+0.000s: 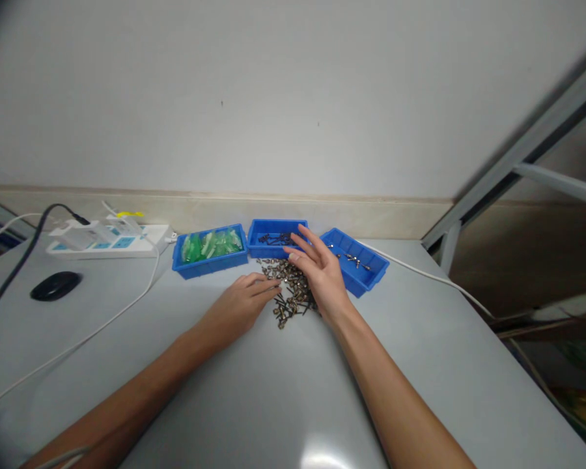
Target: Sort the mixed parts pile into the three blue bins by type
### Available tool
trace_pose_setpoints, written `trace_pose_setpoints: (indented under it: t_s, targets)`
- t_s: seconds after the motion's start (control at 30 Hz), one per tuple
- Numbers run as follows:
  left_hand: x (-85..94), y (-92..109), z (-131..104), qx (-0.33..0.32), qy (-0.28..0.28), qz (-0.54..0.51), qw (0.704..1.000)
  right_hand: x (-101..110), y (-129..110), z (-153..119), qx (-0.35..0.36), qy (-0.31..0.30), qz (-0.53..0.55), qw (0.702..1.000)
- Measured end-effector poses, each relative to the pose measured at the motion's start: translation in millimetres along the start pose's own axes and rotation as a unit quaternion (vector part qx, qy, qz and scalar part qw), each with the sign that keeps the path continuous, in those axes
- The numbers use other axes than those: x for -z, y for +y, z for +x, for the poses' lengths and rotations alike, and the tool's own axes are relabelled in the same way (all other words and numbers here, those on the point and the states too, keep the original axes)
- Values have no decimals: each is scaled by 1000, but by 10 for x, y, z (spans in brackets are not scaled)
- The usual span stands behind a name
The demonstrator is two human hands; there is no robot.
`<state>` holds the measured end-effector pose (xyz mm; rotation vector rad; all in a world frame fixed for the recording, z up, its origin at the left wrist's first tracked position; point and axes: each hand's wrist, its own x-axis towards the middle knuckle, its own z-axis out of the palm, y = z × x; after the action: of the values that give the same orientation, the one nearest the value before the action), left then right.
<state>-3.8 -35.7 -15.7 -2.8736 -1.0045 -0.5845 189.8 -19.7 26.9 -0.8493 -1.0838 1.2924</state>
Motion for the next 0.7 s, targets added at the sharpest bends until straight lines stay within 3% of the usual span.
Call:
trace_pose_setpoints:
  t_s: [0.17,0.5,0.7]
  targets:
    - [58,-38,-6,18,34,6,999,12,0,-5,-12,-2,-21,1000]
    - [166,-36,7,81,23,-51,995,38,43,10,-21,-4,-47,999]
    - [182,-83,-21,90,104,-113,984,61,42,7,-24,-49,-160,986]
